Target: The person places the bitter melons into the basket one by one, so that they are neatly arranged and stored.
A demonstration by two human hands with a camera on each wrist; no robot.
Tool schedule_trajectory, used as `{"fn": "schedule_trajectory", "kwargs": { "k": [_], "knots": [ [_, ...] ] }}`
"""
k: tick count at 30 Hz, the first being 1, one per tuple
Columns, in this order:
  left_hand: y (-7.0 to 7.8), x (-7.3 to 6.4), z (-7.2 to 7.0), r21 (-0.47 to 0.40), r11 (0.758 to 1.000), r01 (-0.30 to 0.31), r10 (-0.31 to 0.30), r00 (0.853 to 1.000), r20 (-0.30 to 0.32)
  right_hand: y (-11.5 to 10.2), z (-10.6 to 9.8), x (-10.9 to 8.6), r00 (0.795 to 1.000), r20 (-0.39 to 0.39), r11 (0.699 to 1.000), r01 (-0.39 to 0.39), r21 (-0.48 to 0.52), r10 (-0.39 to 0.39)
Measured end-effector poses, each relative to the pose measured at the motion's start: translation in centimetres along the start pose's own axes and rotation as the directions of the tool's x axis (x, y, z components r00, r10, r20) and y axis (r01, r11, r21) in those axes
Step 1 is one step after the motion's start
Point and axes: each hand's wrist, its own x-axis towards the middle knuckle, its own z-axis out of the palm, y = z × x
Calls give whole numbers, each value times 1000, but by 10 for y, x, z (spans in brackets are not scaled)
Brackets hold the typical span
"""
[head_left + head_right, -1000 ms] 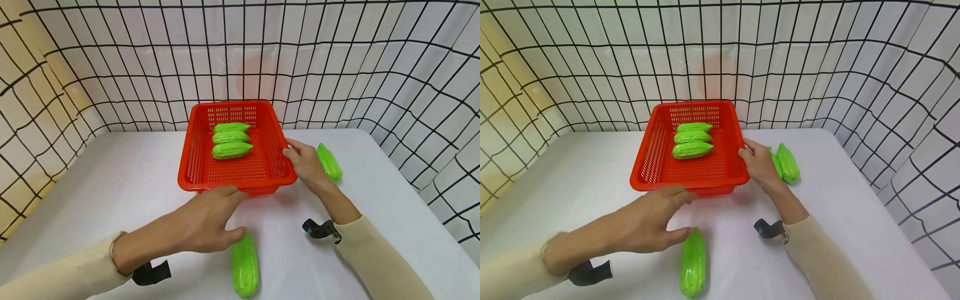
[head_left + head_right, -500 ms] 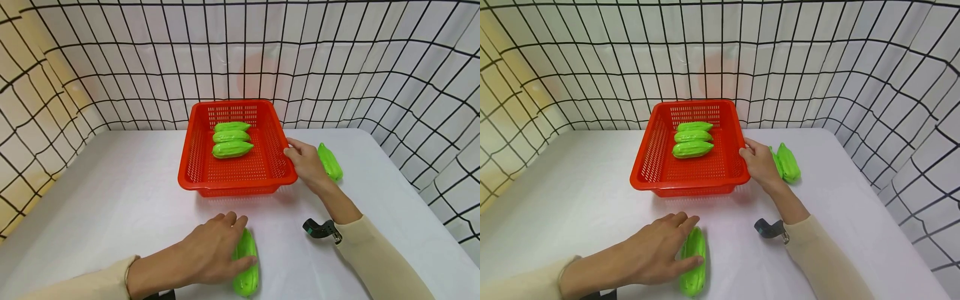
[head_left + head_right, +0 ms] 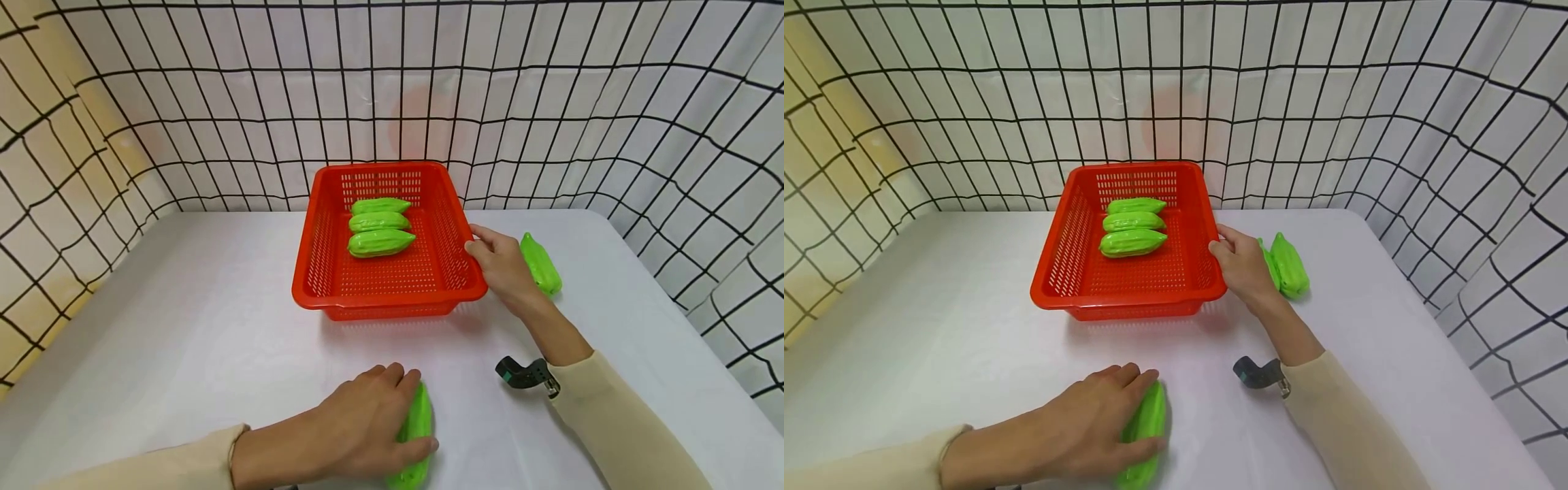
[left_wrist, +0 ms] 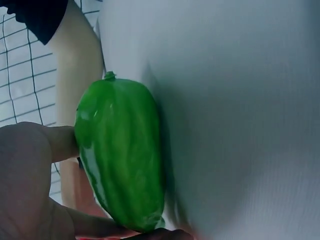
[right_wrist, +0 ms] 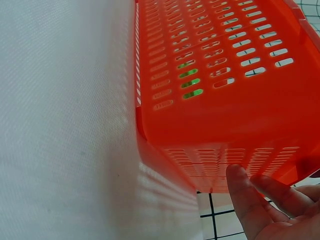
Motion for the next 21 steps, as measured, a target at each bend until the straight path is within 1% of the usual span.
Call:
{"fn": "schedule_trajectory", "kwargs": {
  "k": [3,7,12,17,21],
  "knots": [
    [3,0,3,-17,999,-32,32,999,-8,1,0,0,1000,-1,1000,1,0,-1],
    [5,0,7,-44,995,-86,84,996,-35,0,1,0,1000,-2,1000,1,0,-1],
    [4,0,6,-42,989,-140,136,988,-76,0,1,-1,1000,6,1000,0,1,0],
    [-1,0,-6,-65,985,-157,149,982,-119,0,0,-1,1000,9,1000,5,2,-5],
    [-3,1,-22,-132,981,-139,118,981,-154,1,0,-1,1000,7,1000,5,0,-5]
  ]
}}
